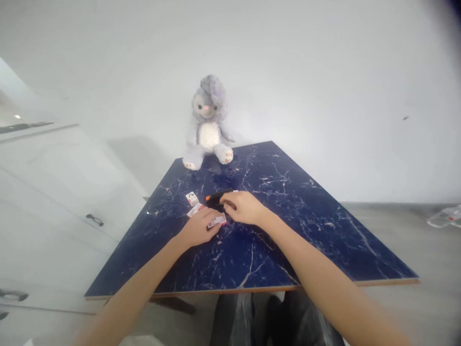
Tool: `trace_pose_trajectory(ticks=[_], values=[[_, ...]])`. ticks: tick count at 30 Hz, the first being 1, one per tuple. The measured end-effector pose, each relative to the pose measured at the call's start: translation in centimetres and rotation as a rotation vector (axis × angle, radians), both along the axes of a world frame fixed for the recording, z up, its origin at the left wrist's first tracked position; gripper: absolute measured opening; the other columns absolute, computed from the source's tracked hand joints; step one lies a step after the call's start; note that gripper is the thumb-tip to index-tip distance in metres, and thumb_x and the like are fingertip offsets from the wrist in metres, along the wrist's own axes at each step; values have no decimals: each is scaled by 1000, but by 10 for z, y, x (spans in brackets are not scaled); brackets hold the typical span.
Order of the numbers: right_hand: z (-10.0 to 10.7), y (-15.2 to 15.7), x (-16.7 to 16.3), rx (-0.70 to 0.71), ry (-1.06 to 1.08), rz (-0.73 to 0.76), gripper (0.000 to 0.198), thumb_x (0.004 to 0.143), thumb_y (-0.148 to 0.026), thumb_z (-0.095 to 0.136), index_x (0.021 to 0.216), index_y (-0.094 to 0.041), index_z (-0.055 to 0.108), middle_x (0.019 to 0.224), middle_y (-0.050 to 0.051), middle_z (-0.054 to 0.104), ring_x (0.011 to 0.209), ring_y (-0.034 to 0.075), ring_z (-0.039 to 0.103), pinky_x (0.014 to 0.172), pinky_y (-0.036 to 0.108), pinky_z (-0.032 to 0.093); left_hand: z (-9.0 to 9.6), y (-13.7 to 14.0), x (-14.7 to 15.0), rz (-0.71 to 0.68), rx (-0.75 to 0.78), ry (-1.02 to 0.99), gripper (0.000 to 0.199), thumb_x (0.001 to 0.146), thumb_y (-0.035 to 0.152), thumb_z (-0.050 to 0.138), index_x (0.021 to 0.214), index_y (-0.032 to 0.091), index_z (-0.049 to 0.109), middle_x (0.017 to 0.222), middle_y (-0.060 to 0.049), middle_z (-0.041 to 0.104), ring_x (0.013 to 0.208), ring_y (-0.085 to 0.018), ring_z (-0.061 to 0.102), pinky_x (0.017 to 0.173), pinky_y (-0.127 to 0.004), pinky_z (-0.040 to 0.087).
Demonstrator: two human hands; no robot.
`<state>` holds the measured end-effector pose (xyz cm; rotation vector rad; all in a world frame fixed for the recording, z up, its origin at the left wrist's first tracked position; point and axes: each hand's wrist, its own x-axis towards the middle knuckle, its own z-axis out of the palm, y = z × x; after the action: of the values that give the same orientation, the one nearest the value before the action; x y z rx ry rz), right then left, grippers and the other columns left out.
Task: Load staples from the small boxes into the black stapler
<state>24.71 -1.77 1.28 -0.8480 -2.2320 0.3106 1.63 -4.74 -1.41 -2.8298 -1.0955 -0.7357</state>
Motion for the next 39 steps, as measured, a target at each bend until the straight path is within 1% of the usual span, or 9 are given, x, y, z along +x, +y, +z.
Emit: trace_pose_trajectory(ticks=[4,7,10,13,16,21,27,35,39], values=[[-7,-3,-5,-182,3,113,23,87,-31,65,106,-19,66,85,2,71,70,15,63,69,26,46,-5,4,-3,-10,91,-194,31,88,31,67,117,22,66,115,-10,70,104,-23,65,97,-40,51],[-17,1,-12,-389,186,137,24,86,-27,66,108,-19,63,89,1,71,65,12,63,63,23,47,-1,3,-6,69,-5,-377,33,87,34,68,118,24,67,116,-9,70,105,-24,65,97,-41,52],[-21,5,-15,-558,379,154,27,85,-29,68,109,-19,61,95,3,72,68,13,66,62,23,51,4,5,-11,99,-315,-635,38,92,35,59,127,22,63,125,-11,66,105,-24,66,89,-39,57],[-20,6,-16,-662,481,195,29,85,-30,70,109,-19,61,96,5,73,71,15,70,63,25,55,2,11,-17,-18,-689,-863,36,92,37,57,120,18,68,116,-12,70,88,-23,70,74,-38,60],[-21,8,-17,-726,559,200,30,85,-30,71,111,-19,61,97,6,73,74,16,72,66,28,60,-4,15,-19,-94,-878,-1018,40,89,36,63,123,15,68,108,-13,73,85,-25,72,74,-41,61],[-22,9,-17,-776,603,204,30,84,-28,72,111,-18,61,93,5,73,75,16,72,73,30,63,-4,16,-19,23,-835,-945,46,85,35,70,126,16,66,109,-12,74,85,-25,73,75,-40,62],[-19,3,-22,-840,599,192,29,86,-29,72,112,-19,63,92,4,74,77,17,73,77,31,64,-3,21,-20,150,-803,-933,41,80,37,75,114,15,71,97,-9,76,69,-19,72,66,-34,61],[-25,6,-29,-865,662,96,32,87,-29,71,116,-18,63,91,5,74,75,16,73,75,30,65,6,19,-19,67,-1015,-1184,43,83,44,72,113,13,71,97,-12,75,75,-21,72,71,-35,60],[-25,4,-33,-853,802,51,43,84,-31,74,123,-19,60,96,4,75,80,16,73,76,30,65,11,14,-17,111,-937,-1139,46,77,35,80,117,16,69,108,-11,74,82,-20,72,79,-34,60]])
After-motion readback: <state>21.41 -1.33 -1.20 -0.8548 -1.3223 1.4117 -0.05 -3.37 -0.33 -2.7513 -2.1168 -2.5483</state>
